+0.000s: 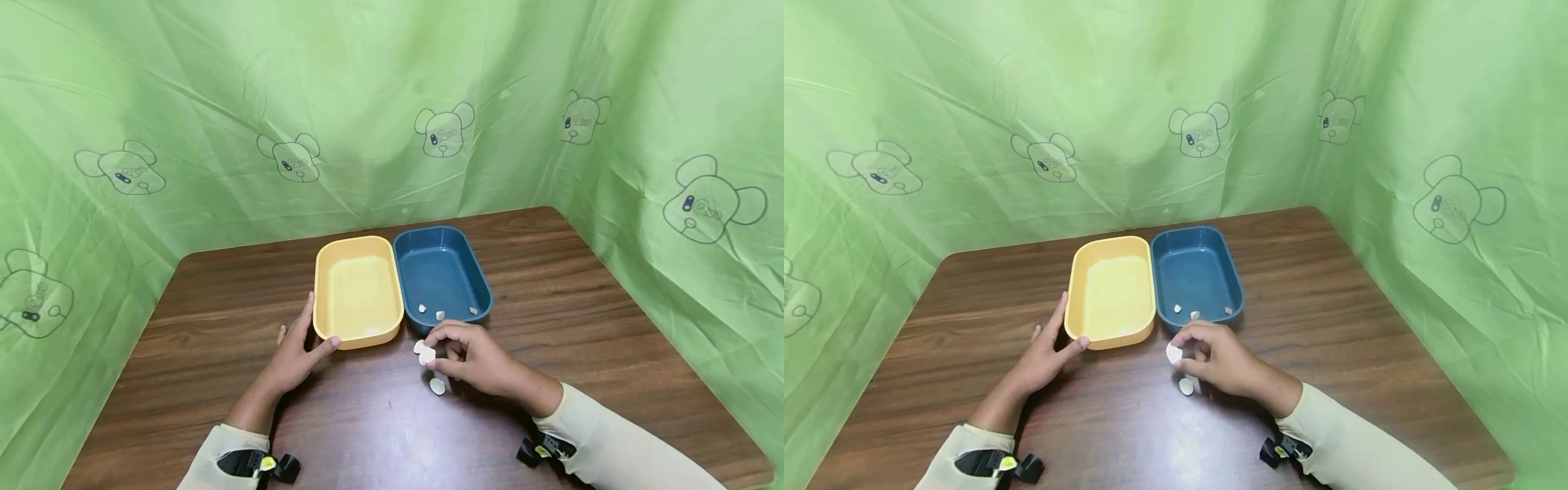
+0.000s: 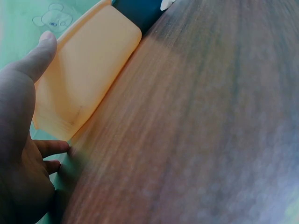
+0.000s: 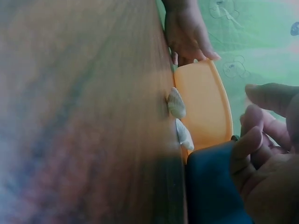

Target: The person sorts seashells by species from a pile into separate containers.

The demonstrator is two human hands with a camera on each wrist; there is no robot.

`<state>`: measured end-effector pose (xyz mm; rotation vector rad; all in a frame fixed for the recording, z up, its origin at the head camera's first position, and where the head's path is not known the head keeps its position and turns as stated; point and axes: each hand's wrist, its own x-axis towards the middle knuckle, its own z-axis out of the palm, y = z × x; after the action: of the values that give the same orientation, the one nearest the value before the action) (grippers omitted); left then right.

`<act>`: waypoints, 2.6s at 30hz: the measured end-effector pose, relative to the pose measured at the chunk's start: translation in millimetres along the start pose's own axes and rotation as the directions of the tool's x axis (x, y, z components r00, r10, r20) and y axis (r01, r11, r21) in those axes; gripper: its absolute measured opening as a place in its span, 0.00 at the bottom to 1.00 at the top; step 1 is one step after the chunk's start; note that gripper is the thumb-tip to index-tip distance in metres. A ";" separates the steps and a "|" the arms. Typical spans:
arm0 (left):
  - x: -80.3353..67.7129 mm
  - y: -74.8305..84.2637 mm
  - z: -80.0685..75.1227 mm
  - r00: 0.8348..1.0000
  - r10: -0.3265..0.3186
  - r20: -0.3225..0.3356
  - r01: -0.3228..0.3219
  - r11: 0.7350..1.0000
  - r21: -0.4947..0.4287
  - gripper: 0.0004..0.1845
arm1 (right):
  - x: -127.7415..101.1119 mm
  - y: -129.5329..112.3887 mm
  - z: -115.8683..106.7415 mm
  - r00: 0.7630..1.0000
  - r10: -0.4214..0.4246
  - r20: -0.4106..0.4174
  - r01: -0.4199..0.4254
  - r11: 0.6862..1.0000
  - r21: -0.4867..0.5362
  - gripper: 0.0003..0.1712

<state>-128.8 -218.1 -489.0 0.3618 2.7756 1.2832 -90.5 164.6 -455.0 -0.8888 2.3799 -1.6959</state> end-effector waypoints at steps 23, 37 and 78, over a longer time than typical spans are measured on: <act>1.1 -1.4 0.0 1.000 -0.001 0.000 0.001 1.000 -0.014 0.58 | 59.0 -26.2 22.7 0.988 0.082 -0.131 -0.075 0.996 0.057 0.11; -0.7 0.0 0.8 1.000 -0.004 -0.001 0.004 1.000 -0.009 0.58 | 89.0 -37.8 29.2 0.963 0.242 -0.117 -0.226 0.965 0.132 0.14; -0.9 -0.4 1.6 1.000 -0.007 -0.004 0.007 1.000 -0.007 0.59 | 103.1 -47.8 17.6 0.949 0.276 -0.154 -0.264 0.960 0.092 0.20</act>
<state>-127.8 -217.3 -490.4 0.3488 2.7728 1.2934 -149.6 87.9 -393.0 -0.4007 2.3901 -1.7886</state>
